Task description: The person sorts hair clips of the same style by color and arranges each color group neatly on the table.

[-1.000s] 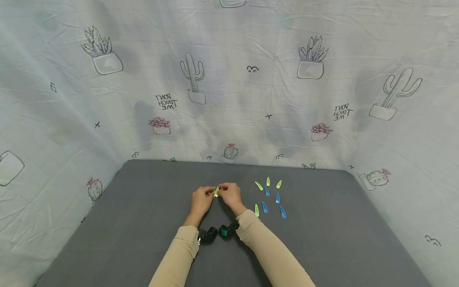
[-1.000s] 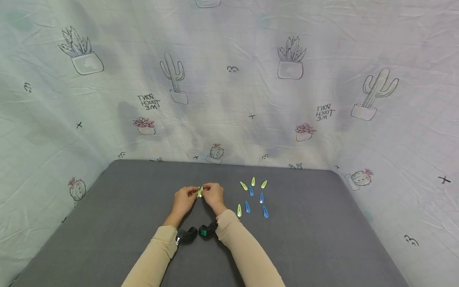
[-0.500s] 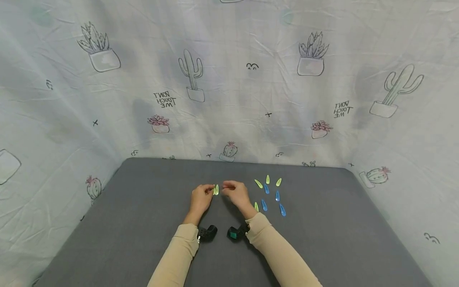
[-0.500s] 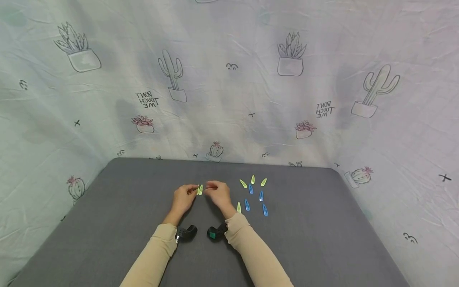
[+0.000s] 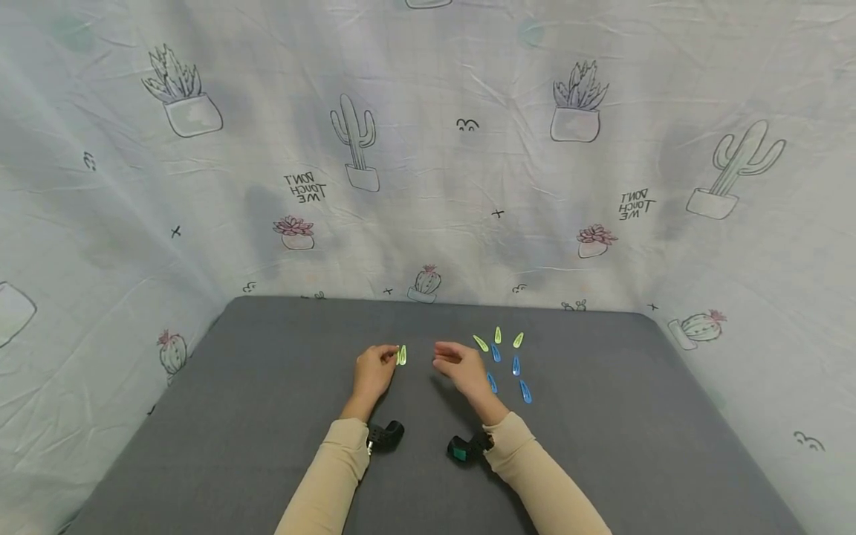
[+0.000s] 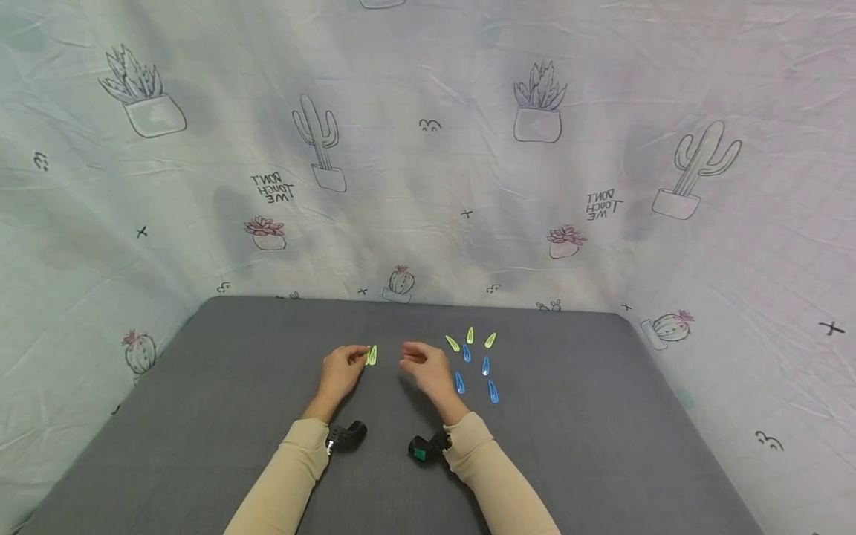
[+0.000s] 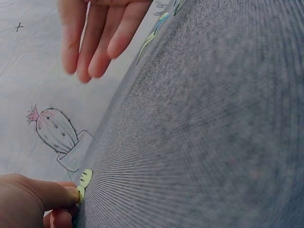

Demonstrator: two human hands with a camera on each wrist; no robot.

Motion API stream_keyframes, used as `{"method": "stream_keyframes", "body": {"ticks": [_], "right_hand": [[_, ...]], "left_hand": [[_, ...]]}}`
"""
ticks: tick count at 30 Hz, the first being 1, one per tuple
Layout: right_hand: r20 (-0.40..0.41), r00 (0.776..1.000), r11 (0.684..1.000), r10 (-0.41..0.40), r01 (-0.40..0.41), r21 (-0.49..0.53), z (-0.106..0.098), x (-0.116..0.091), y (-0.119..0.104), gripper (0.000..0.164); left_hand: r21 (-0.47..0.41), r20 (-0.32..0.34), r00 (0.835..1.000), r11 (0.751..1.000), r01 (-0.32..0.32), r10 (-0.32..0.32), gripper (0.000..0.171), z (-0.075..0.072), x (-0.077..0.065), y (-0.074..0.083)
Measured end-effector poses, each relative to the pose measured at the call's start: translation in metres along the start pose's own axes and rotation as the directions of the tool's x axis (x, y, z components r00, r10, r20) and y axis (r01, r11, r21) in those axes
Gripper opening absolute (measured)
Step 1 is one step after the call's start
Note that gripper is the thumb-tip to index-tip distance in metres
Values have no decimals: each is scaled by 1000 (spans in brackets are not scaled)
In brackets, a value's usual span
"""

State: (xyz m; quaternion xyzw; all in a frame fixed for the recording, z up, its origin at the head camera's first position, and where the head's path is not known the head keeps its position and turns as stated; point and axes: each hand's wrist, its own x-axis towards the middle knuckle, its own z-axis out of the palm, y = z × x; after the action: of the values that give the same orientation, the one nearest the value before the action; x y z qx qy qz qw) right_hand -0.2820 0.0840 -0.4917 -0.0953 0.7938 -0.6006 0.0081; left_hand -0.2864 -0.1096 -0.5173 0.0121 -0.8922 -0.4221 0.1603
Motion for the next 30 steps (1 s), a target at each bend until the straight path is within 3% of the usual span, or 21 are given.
{"method": "stream_keyframes", "body": {"ticks": [7, 14, 23, 30], "right_hand": [[-21, 1000, 999, -22, 23, 40, -16, -13, 6, 36], [-66, 998, 997, 10, -5, 83, -32, -25, 11, 37], [-104, 994, 999, 43, -42, 20, -46, -45, 10, 37], [-158, 987, 1000, 22, -24, -11, -50, -54, 20, 34]], "left_hand": [[-6, 5, 1000, 1000, 5, -5, 15, 0, -1, -1], [7, 3, 1000, 1000, -6, 6, 14, 1, 0, -2], [10, -6, 1000, 1000, -16, 17, 14, 1, 2, -1], [7, 0, 1000, 1000, -16, 16, 14, 0, 0, -1]]}}
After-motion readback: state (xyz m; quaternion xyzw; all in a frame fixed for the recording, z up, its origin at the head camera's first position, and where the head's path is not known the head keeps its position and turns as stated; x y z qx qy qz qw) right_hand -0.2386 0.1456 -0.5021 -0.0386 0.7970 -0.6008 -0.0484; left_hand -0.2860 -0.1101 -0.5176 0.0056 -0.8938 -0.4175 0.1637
